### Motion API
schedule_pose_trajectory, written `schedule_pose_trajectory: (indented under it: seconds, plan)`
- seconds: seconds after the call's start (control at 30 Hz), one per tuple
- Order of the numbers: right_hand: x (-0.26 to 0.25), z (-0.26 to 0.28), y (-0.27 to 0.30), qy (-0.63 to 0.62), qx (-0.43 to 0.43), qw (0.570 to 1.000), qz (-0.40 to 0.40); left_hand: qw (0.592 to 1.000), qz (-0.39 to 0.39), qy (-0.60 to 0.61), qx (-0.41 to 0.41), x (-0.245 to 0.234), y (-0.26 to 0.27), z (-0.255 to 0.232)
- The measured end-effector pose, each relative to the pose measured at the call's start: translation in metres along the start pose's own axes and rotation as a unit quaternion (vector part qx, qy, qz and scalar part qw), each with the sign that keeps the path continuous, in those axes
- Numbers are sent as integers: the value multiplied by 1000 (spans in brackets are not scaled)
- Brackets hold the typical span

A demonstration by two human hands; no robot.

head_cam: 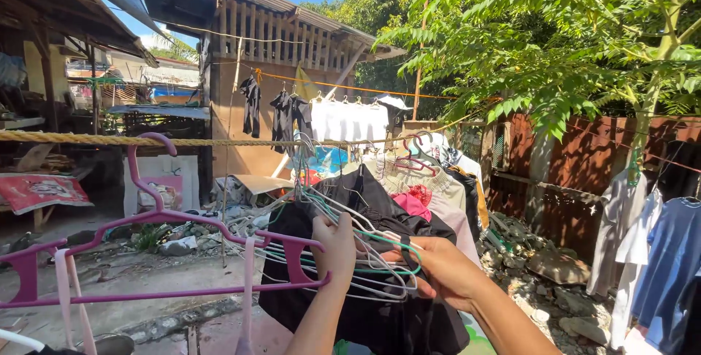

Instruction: The recorder is hanging washed clothes on a clothesline using hangers in an outdoor area.

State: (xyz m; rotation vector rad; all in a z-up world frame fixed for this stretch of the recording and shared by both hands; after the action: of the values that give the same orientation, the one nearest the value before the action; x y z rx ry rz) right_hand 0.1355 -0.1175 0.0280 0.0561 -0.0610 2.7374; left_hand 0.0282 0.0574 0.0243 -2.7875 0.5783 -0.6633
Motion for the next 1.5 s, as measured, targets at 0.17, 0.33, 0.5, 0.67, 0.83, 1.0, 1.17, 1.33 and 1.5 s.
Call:
schedule_pose_trajectory:
  seconds: [0.17, 0.33, 0.5, 0.67, 0.83, 1.0, 1.17, 1.33, 1.5]
  plan:
    - [0, 20, -9, -5, -77, 995, -56, 998, -13, -67, 15, -5, 11, -11]
    - [1, 37, -32, -32, -140, 989, -45, 992, -36, -109, 60, -9, 19, -27]
    - [8, 44, -1, 7, -69, 998, -5, 993, -59, -98, 30, -13, 20, -31]
    - [18, 28, 37, -36, 16, 998, 50, 995, -44, -91, -9, -16, 28, -27]
    - [18, 22, 47, -112, 22, 990, 82, 993, -25, -99, -58, -11, 41, -44]
    - [1, 34, 36, -76, -15, 995, -67, 996, -33, -42, 68, -10, 1, 5]
    - [-4, 42, 9, -65, -122, 983, -122, 997, -33, -70, 13, -9, 24, -29]
    - [13, 76, -3, -19, -212, 964, -156, 997, -32, -71, 13, -11, 26, -32]
    - [32, 100, 28, 32, -253, 948, -191, 994, -76, -76, 2, -14, 40, -48]
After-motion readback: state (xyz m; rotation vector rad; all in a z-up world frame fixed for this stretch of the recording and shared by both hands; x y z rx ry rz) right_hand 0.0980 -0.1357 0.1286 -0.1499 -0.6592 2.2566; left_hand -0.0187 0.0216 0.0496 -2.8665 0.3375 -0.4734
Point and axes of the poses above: each hand's wrist, its own y-axis away from the middle knuckle, its own x-axis out of the palm, z = x × y, the point moved 7 cm from there along -y, towards the middle knuckle, and after that the axes turned 4 degrees about -y, right-handed, at the moved point
